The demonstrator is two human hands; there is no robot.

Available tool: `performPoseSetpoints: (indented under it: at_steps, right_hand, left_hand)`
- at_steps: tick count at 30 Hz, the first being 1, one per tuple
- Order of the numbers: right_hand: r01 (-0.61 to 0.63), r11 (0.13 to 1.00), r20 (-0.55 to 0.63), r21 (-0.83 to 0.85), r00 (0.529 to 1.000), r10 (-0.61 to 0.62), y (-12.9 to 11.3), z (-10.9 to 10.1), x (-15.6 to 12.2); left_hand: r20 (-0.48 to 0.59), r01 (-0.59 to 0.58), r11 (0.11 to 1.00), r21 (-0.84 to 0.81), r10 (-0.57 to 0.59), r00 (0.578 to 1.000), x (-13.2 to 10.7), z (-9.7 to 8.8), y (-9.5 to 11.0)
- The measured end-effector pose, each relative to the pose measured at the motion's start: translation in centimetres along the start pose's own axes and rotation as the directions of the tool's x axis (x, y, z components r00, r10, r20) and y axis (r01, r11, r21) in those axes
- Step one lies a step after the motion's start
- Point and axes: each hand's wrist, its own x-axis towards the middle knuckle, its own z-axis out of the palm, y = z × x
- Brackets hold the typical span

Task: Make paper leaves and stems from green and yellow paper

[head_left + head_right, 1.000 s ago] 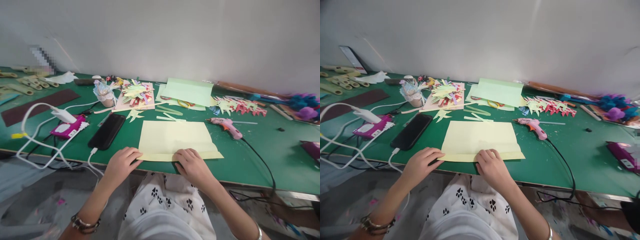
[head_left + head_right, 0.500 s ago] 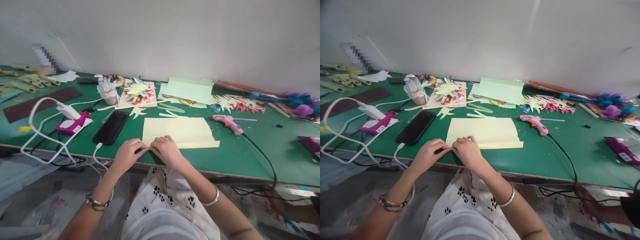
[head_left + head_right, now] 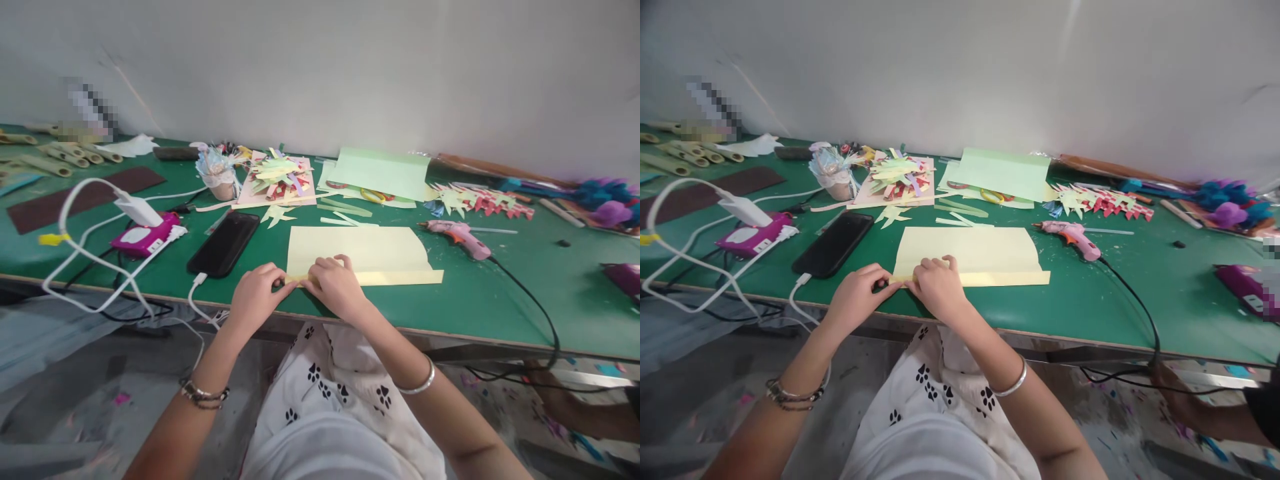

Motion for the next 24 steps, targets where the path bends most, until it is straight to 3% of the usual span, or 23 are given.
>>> performPoseSetpoints:
  at_steps: [5,7,9,13,19,24]
  right_hand:
    - [-0.075,0.997,-0.069,-0.031,0.995,0.072,1.1,-0.2,-1.0]
    - [-0.109,0.994,-0.064,-0.019,0.992,0.108,1.6,-0.4,-1.4]
    - [-0.123,0.992,-0.050,-0.016,0.991,0.122,1.9,-0.5,-1.6]
    - [-0.130,0.991,-0.068,-0.039,0.990,0.127,1.5,-0.4,-1.5]
    - [-0.173,0.985,-0.073,0.002,0.982,0.173,1.7,-0.7,-1.8]
    - [-0.272,0.962,-0.104,0.032,0.956,0.274,6.0,-1.4,-4.3]
  left_hand:
    - [0.000,0.061,0.996,0.063,-0.061,0.998,-0.3,-0.4,0.4]
    - [-0.062,0.076,0.989,0.127,-0.069,0.996,-0.4,-0.5,0.8]
    - [-0.109,-0.004,0.980,0.197,0.026,0.994,-0.5,-0.5,1.3]
    - [0.050,-0.349,0.922,0.169,0.345,0.937,-1.0,0.2,2.4]
    - [0.058,-0.387,0.907,0.167,0.383,0.922,-2.3,1.3,1.8]
    - [0.046,-0.397,0.896,0.200,0.396,0.917,-2.5,1.3,1.2]
